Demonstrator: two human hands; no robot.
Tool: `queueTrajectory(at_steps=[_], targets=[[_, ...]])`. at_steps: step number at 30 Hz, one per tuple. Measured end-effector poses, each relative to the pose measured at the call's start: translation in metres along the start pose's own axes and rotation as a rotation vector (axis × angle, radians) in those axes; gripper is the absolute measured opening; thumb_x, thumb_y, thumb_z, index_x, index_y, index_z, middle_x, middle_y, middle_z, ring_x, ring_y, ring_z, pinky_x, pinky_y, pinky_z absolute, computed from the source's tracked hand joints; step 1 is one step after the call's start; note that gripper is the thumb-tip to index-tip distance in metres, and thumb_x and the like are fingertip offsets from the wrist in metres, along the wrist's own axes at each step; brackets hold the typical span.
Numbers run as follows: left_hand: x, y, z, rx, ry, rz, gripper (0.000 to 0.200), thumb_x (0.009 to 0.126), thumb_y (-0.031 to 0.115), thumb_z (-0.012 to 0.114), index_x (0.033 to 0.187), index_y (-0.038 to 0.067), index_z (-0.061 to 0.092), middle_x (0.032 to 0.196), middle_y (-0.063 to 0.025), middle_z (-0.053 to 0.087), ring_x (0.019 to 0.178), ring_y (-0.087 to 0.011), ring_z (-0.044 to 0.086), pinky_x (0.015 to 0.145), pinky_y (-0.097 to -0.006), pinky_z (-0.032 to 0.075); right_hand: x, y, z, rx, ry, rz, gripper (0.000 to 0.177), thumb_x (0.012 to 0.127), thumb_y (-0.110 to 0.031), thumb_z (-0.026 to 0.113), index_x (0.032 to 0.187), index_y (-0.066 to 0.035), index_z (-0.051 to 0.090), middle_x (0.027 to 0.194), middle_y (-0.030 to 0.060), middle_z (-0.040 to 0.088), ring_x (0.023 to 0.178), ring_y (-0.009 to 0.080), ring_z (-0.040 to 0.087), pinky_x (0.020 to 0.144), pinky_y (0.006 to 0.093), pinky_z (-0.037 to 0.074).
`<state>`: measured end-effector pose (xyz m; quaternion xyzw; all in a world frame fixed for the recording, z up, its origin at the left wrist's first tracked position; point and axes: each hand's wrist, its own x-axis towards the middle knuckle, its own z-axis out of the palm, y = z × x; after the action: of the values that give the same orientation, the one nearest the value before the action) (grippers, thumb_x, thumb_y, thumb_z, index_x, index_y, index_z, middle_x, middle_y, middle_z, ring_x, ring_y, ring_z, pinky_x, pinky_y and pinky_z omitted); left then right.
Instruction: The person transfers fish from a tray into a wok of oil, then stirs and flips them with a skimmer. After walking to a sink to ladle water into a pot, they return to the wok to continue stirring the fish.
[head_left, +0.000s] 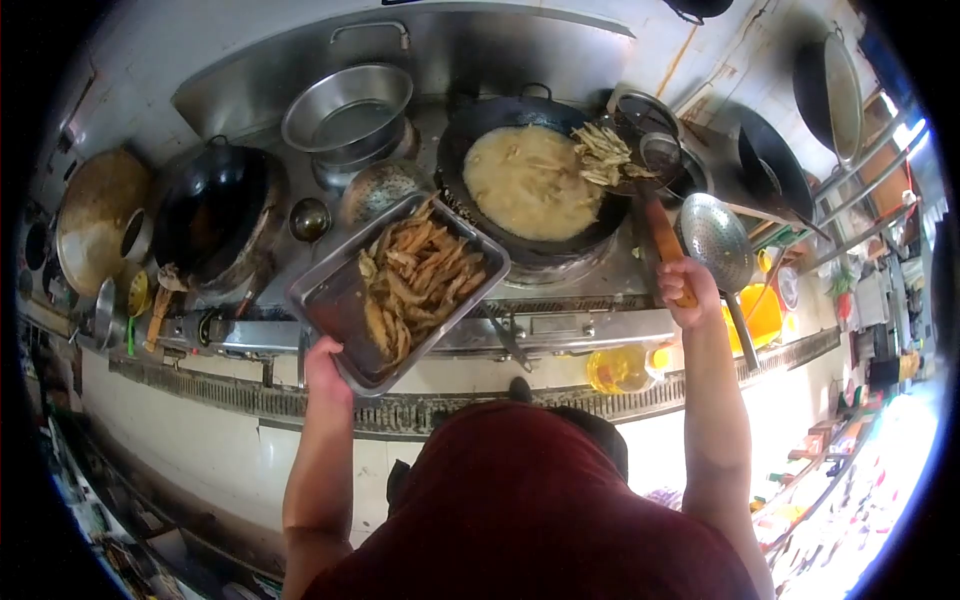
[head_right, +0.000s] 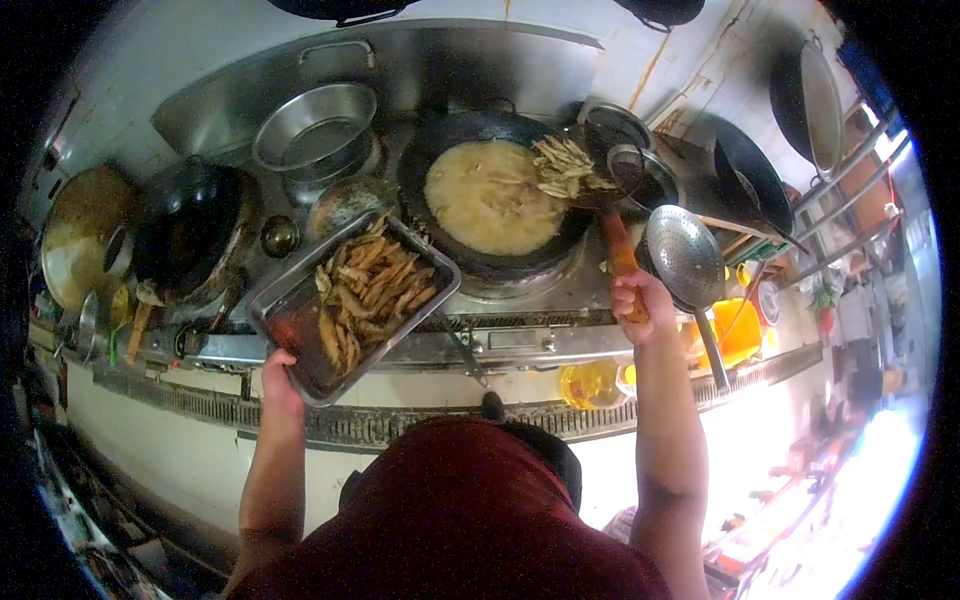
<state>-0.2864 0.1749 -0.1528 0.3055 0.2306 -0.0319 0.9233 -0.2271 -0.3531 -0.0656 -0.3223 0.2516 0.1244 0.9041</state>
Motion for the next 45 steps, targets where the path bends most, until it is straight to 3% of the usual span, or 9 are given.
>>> queueTrajectory(at_steps=[9, 16, 18, 28, 30, 34, 40, 42, 45], targets=[[0.037, -0.015, 0.025, 0.028, -0.025, 0.036, 0.049, 0.058, 0.004, 0.045, 0.106, -0.002, 0.052, 0.107, -0.0115, 0.056, 0.101, -0.0281, 0.051, 0.091, -0.0368, 0.04, -0.072, 0.028, 0.064, -0.277, -0.093, -0.029, 0.031, 0.073, 0.0, 0.045, 0.104, -0.004, 0.044, 0.068, 0.0059, 0.048, 0.045, 0.0088, 0.041, 0.033, 0.0174, 0.029], [0.06, -0.018, 0.068, 0.041, 0.056, 0.006, 0.026, 0.064, 0.002, 0.046, 0.088, -0.002, 0.055, 0.091, -0.0086, 0.057, 0.088, -0.0233, 0.054, 0.081, -0.0333, 0.043, -0.103, 0.061, 0.097, -0.632, -0.059, -0.017, 0.033, 0.069, 0.008, 0.048, 0.101, -0.001, 0.051, 0.063, 0.0091, 0.05, 0.038, 0.0102, 0.04, 0.031, 0.02, 0.028], [0.089, -0.029, 0.056, 0.078, -0.05, 0.058, 0.029, 0.064, 0.006, 0.042, 0.091, -0.001, 0.053, 0.095, -0.01, 0.055, 0.09, -0.0274, 0.053, 0.085, -0.0395, 0.042, -0.102, 0.067, 0.097, -0.67, -0.114, 0.006, 0.032, 0.07, 0.009, 0.047, 0.101, 0.001, 0.052, 0.066, 0.0059, 0.051, 0.042, 0.0098, 0.042, 0.034, 0.0221, 0.029], [0.097, -0.035, 0.07, -0.059, -0.05, 0.051, 0.025, 0.063, 0.002, 0.044, 0.086, -0.003, 0.055, 0.09, -0.0118, 0.056, 0.087, -0.0271, 0.055, 0.078, -0.0354, 0.047, -0.084, 0.087, 0.104, -1.098, -0.153, -0.22, 0.038, 0.076, 0.005, 0.045, 0.114, -0.001, 0.05, 0.066, -0.001, 0.047, 0.046, 0.0044, 0.04, 0.041, 0.0176, 0.032], [0.078, -0.032, 0.073, -0.075, -0.13, 0.058, 0.028, 0.062, 0.004, 0.044, 0.088, -0.002, 0.054, 0.093, -0.0126, 0.056, 0.088, -0.0276, 0.055, 0.079, -0.0359, 0.046, -0.079, 0.089, 0.096, -1.233, -0.132, -0.409, 0.042, 0.077, 0.004, 0.045, 0.119, -0.003, 0.048, 0.067, -0.002, 0.046, 0.046, 0.0036, 0.039, 0.041, 0.0172, 0.032], [0.074, -0.03, 0.057, -0.038, -0.198, 0.056, 0.039, 0.062, 0.007, 0.042, 0.098, -0.004, 0.052, 0.102, -0.0126, 0.056, 0.095, -0.0267, 0.054, 0.085, -0.0368, 0.044, -0.083, 0.084, 0.107, -1.18, -0.044, -0.355, 0.045, 0.076, 0.005, 0.045, 0.12, -0.003, 0.047, 0.066, -0.0004, 0.047, 0.046, 0.0049, 0.041, 0.04, 0.0173, 0.032], [0.079, -0.038, 0.008, -0.006, -0.02, 0.124, 0.041, 0.06, 0.005, 0.043, 0.099, -0.003, 0.053, 0.1, -0.0123, 0.057, 0.093, -0.0273, 0.055, 0.085, -0.0361, 0.045, -0.077, 0.065, 0.114, -0.66, -0.057, -0.144, 0.044, 0.072, 0.004, 0.048, 0.115, -0.007, 0.048, 0.069, 0.0066, 0.051, 0.043, 0.0095, 0.042, 0.033, 0.0184, 0.031], [0.071, -0.034, -0.005, -0.14, -0.101, 0.036, 0.042, 0.06, 0.005, 0.044, 0.101, -0.003, 0.052, 0.1, -0.0137, 0.056, 0.095, -0.0285, 0.054, 0.086, -0.0377, 0.044, -0.069, 0.054, 0.105, -0.31, -0.246, 0.014, 0.042, 0.074, 0.001, 0.047, 0.114, -0.008, 0.043, 0.071, 0.0086, 0.052, 0.042, 0.0105, 0.04, 0.032, 0.0188, 0.03], [0.05, -0.026, -0.023, -0.202, -0.141, 0.028, 0.046, 0.059, 0.005, 0.044, 0.104, -0.003, 0.05, 0.099, -0.0152, 0.056, 0.096, -0.0304, 0.053, 0.088, -0.0399, 0.044, -0.055, 0.047, 0.084, -0.174, -0.284, 0.061, 0.039, 0.078, -0.002, 0.044, 0.116, -0.008, 0.039, 0.075, 0.0104, 0.052, 0.047, 0.0107, 0.041, 0.034, 0.0183, 0.033]])
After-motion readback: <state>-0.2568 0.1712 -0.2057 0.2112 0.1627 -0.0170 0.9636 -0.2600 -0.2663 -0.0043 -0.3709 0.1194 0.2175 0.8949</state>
